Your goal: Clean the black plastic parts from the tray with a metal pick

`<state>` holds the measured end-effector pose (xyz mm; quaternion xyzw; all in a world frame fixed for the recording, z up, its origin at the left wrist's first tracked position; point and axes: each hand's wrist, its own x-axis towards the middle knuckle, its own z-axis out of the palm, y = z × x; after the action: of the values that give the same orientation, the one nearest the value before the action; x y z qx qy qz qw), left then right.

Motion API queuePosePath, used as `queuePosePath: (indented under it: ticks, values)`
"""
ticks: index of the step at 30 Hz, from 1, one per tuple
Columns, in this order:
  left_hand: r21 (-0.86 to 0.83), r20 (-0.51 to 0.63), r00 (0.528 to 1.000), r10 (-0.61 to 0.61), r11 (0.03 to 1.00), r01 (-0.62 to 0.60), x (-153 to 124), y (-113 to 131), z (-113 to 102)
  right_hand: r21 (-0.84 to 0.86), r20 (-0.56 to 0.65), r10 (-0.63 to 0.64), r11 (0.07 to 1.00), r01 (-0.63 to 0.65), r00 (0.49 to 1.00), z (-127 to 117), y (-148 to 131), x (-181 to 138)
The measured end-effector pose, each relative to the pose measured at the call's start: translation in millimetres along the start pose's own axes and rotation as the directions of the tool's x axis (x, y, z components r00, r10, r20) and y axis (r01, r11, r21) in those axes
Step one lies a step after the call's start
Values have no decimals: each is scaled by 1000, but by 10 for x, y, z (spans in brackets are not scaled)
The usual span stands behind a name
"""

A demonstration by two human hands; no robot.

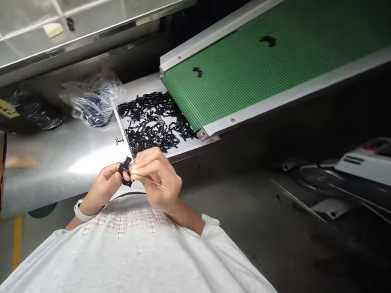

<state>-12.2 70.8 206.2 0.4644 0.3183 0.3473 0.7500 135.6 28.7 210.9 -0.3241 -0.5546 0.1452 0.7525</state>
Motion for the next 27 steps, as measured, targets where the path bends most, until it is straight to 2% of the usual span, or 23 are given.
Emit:
queuePosePath:
  ticks: [3,6,8,11,18,27]
  values:
    - [-111,2,1000,-29,993,29,-41,-16,20,-62,51,-50,997,53,997,-69,-130,47]
    - [-201,27,998,-56,978,60,-65,-38,-6,-141,-6,-69,988,68,998,-128,-163,121]
    - [-248,84,994,-65,965,84,-73,-47,-24,-142,-26,-55,989,51,998,-142,-142,156]
    - [-313,188,981,-53,943,111,-67,-28,-28,-98,24,-50,994,52,998,-108,-100,169]
    - [-297,271,962,23,953,61,3,87,25,21,44,-109,994,108,993,24,-41,205]
    - [-219,291,955,51,976,14,79,132,-6,29,19,-104,994,103,994,87,34,234]
